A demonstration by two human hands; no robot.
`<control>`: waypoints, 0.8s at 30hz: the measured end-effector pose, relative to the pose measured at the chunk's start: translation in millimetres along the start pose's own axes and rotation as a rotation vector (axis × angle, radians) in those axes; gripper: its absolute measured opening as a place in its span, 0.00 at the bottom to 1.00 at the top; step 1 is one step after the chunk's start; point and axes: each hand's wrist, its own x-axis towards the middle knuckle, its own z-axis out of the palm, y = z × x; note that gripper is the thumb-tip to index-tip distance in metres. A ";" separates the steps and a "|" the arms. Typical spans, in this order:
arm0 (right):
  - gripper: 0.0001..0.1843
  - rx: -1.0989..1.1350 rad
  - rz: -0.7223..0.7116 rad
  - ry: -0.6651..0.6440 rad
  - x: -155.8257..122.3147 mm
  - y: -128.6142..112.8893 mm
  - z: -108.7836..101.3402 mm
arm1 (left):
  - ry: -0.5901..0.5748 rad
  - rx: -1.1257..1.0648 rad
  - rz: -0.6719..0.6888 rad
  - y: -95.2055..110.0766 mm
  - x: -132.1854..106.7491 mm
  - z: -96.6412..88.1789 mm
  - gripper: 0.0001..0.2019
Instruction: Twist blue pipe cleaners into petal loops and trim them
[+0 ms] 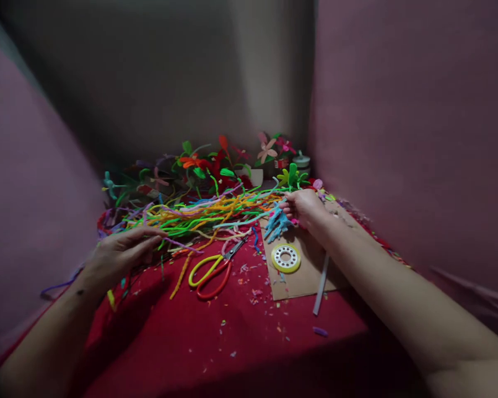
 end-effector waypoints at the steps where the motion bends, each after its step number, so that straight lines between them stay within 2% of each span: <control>1: 0.10 -0.009 0.011 0.019 1.7 2.9 -3.4 | -0.043 0.029 0.046 7.9 -1.0 4.7 0.15; 4: 0.09 -0.018 0.036 0.052 5.3 9.3 -7.5 | -0.166 0.143 0.184 27.5 -2.0 19.8 0.12; 7: 0.09 0.004 0.035 0.044 8.3 12.9 -8.3 | -0.267 0.201 0.266 41.2 -1.0 36.2 0.11; 10: 0.10 0.045 0.019 0.016 8.3 13.5 -10.0 | -0.367 0.149 0.249 53.5 -0.1 54.0 0.11; 12: 0.10 0.081 0.000 -0.012 4.8 10.9 -11.5 | -0.427 0.046 0.155 62.4 -0.2 67.4 0.11; 15: 0.10 0.146 -0.034 -0.075 -5.9 2.3 -12.9 | -0.499 -0.239 -0.096 74.3 -1.4 91.3 0.13; 19: 0.10 0.281 -0.033 -0.219 -25.2 -8.7 -11.0 | -0.530 -0.863 -0.383 83.9 -4.7 126.9 0.18; 20: 0.09 0.325 -0.017 -0.270 -30.0 -9.9 -10.0 | -0.504 -1.013 -0.405 85.8 -5.2 134.4 0.18; 22: 0.08 0.341 0.039 -0.332 -38.4 -10.5 -8.2 | -0.367 -1.271 -0.442 89.7 -4.3 144.8 0.18; 24: 0.07 0.308 0.075 -0.352 -43.8 -9.0 -7.1 | -0.269 -1.403 -0.441 93.2 -1.0 148.0 0.16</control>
